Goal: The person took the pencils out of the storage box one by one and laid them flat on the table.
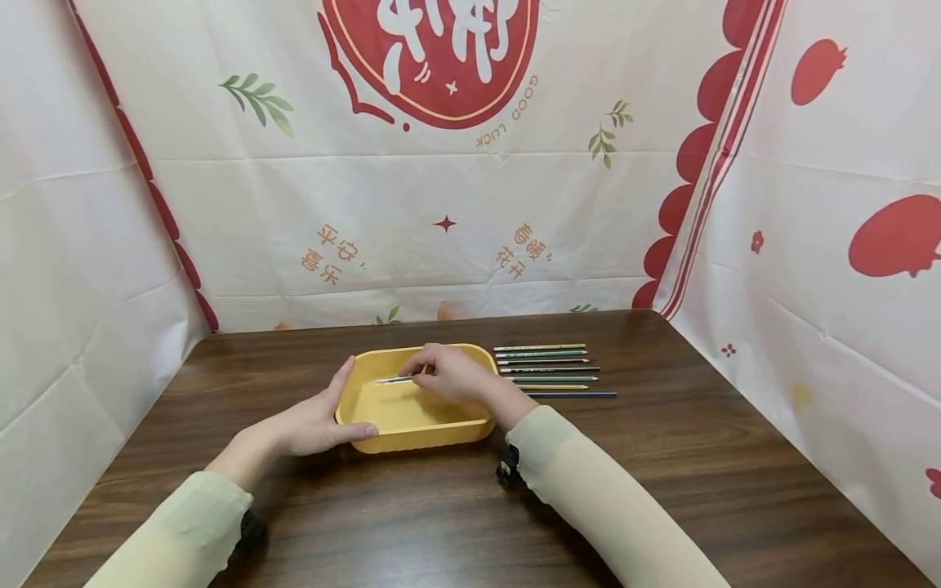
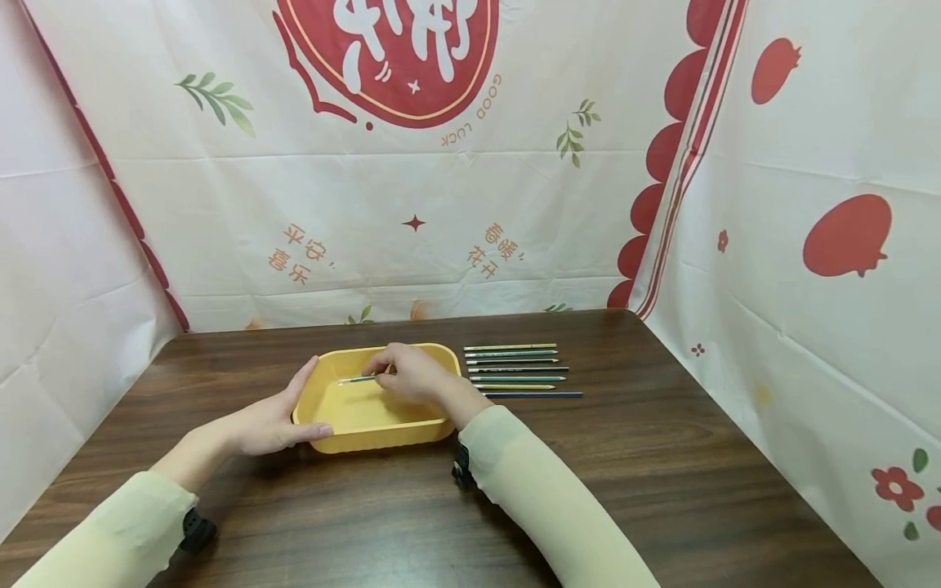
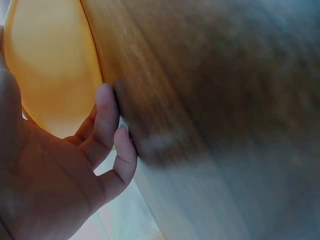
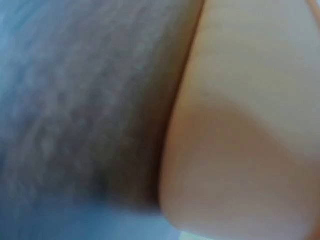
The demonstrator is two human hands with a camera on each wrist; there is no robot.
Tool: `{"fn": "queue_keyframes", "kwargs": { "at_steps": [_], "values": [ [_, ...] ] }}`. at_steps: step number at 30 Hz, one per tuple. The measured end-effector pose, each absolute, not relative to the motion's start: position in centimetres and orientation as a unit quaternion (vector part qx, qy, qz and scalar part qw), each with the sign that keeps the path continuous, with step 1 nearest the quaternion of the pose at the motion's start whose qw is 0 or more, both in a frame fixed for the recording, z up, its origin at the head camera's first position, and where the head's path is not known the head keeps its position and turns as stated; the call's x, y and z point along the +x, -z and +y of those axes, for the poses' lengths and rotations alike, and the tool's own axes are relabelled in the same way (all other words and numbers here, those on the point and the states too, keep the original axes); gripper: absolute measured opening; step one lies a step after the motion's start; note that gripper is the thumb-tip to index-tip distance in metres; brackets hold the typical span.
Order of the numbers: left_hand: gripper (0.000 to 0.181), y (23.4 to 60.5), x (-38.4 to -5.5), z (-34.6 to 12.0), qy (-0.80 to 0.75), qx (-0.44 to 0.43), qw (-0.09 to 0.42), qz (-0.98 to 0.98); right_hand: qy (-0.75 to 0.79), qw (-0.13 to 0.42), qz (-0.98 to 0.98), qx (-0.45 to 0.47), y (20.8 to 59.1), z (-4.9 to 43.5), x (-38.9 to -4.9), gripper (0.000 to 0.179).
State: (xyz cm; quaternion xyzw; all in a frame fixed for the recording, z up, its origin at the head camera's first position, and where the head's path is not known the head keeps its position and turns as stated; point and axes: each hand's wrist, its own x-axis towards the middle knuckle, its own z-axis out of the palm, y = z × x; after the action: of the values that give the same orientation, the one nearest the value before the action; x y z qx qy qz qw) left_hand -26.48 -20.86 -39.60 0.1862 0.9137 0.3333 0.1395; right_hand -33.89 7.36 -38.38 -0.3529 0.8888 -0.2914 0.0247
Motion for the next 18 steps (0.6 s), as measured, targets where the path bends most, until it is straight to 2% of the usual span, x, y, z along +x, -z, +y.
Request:
{"fn": "queue_keyframes", "kwargs": {
  "at_steps": [9,18],
  "values": [
    [0.134,39.6,-26.4,-20.7,-0.334,0.184,0.142,0.914,0.291,-0.02,0.875,-0.387,36.0,9.4,-33.1,0.024],
    [0.134,39.6,-26.4,-20.7,-0.326,0.187,0.132,0.917,0.291,-0.039,0.881,-0.372,35.0,12.8,-32.1,0.027]
  ]
}}
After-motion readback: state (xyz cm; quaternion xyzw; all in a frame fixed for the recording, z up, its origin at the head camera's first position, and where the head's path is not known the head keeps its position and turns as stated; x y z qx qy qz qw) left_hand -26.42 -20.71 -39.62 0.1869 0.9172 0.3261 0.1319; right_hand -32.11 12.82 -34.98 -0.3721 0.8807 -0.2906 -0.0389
